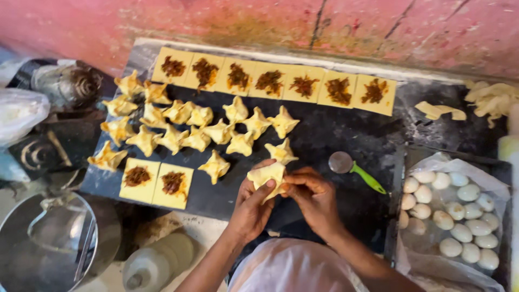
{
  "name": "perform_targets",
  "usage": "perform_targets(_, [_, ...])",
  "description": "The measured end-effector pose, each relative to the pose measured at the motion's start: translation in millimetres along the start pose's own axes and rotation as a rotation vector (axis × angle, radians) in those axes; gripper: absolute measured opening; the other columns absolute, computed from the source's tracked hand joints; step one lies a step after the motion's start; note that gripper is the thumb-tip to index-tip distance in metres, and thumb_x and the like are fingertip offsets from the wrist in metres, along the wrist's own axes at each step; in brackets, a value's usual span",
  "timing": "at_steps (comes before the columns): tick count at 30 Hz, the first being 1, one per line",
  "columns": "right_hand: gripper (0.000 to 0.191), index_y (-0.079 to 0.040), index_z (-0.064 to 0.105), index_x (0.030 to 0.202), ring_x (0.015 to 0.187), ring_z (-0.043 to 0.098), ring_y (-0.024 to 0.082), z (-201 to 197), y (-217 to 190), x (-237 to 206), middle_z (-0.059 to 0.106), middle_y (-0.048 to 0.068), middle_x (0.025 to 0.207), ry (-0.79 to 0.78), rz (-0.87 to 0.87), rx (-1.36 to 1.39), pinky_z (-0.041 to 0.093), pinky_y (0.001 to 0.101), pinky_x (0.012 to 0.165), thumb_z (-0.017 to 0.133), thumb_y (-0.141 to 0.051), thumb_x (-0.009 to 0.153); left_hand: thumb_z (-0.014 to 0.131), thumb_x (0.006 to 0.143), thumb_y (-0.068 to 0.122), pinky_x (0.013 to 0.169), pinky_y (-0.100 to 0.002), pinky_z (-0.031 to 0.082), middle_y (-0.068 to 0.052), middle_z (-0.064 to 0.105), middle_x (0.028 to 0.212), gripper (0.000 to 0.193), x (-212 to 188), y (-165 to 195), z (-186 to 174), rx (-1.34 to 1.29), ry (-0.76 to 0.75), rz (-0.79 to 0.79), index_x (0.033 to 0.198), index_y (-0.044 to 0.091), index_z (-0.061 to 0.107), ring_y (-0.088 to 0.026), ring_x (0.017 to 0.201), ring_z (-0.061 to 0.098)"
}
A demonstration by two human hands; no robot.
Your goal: The person assembles samosas by placing a filling onto square dough sheets, adding a round dough ball, and folding the dough into a star shape. The finished samosas are placed on the work surface.
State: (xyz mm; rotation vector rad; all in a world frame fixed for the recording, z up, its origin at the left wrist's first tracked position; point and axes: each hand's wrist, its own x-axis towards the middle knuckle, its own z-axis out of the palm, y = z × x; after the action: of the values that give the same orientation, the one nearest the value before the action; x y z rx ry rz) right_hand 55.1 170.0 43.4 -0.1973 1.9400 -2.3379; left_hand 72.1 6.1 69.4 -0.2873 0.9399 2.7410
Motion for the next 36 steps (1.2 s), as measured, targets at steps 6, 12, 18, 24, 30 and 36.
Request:
perform_targets(6, [0.028, -0.002, 0.071, 0.121, 0.104, 0.069, 0.013, 28.1, -33.6, 34.8, 0.069, 0.005, 0.118, -0.150, 0.137, 0.045, 0.057, 0.0283, 0.094, 0.071, -0.008, 0.093, 0.063, 0.096, -0.003, 0.094, -0.034, 0.055, -0.008, 0.063, 0.130, 0.044, 3.6, 57.9, -41.0, 0.177, -0.100, 0.019, 0.134, 0.005, 0.043, -0.020, 0.116, 0.064])
perform_targets(12, [0.048, -0.002, 0.069, 0.127, 0.109, 0.069, 0.029, 79.4, -41.1, 13.4, 0.068, 0.013, 0.123, -0.147, -0.447, -0.762, 0.055, 0.0354, 0.092, 0.080, -0.006, 0.081, 0.052, 0.097, -0.002, 0.087, -0.029, 0.057, -0.009, 0.064, 0.125, 0.052, -0.9, 79.6, -69.3, 0.080, -0.010, -0.143, 0.146, 0.014, 0.046, -0.017, 0.106, 0.065])
perform_targets(18, [0.037, -0.007, 0.074, 0.122, 0.094, 0.070, 0.023, 90.2, -4.3, 19.5, 0.071, 0.006, 0.112, -0.266, -0.671, -0.913, 0.059, 0.0322, 0.083, 0.079, 0.002, 0.087, 0.056, 0.097, -0.005, 0.095, -0.031, 0.057, -0.011, 0.064, 0.125, 0.051, -11.9, 94.8, -92.1, 0.043, -0.051, -0.196, 0.143, 0.012, 0.044, -0.017, 0.110, 0.067])
perform_targets(24, [0.041, -0.005, 0.071, 0.123, 0.107, 0.073, 0.027, 100.0, -6.9, 31.8, 0.070, 0.012, 0.124, -0.200, -0.541, -0.835, 0.060, 0.0340, 0.089, 0.079, 0.000, 0.083, 0.063, 0.096, -0.003, 0.098, -0.040, 0.061, -0.016, 0.068, 0.122, 0.048, 1.8, 101.8, -104.2, -0.097, -0.014, -0.207, 0.140, -0.001, 0.043, -0.027, 0.111, 0.071])
perform_targets(30, [0.052, -0.006, 0.070, 0.127, 0.097, 0.073, 0.023, 148.5, -3.2, 9.1, 0.071, 0.013, 0.116, 0.110, -0.324, -0.741, 0.059, 0.0316, 0.083, 0.086, -0.006, 0.078, 0.064, 0.096, 0.001, 0.082, -0.035, 0.060, -0.017, 0.071, 0.116, 0.053, 10.1, 85.1, -105.7, -0.246, 0.138, -0.123, 0.142, 0.010, 0.038, -0.025, 0.097, 0.071])
perform_targets(36, [0.032, -0.008, 0.078, 0.117, 0.087, 0.074, 0.016, 144.2, 20.6, 9.7, 0.073, 0.008, 0.099, 0.186, -0.307, -0.737, 0.060, 0.0269, 0.075, 0.076, 0.004, 0.087, 0.065, 0.098, 0.000, 0.088, -0.029, 0.056, -0.014, 0.065, 0.122, 0.066, 1.6, 66.8, -96.2, -0.298, 0.116, -0.076, 0.151, 0.023, 0.032, -0.019, 0.106, 0.067])
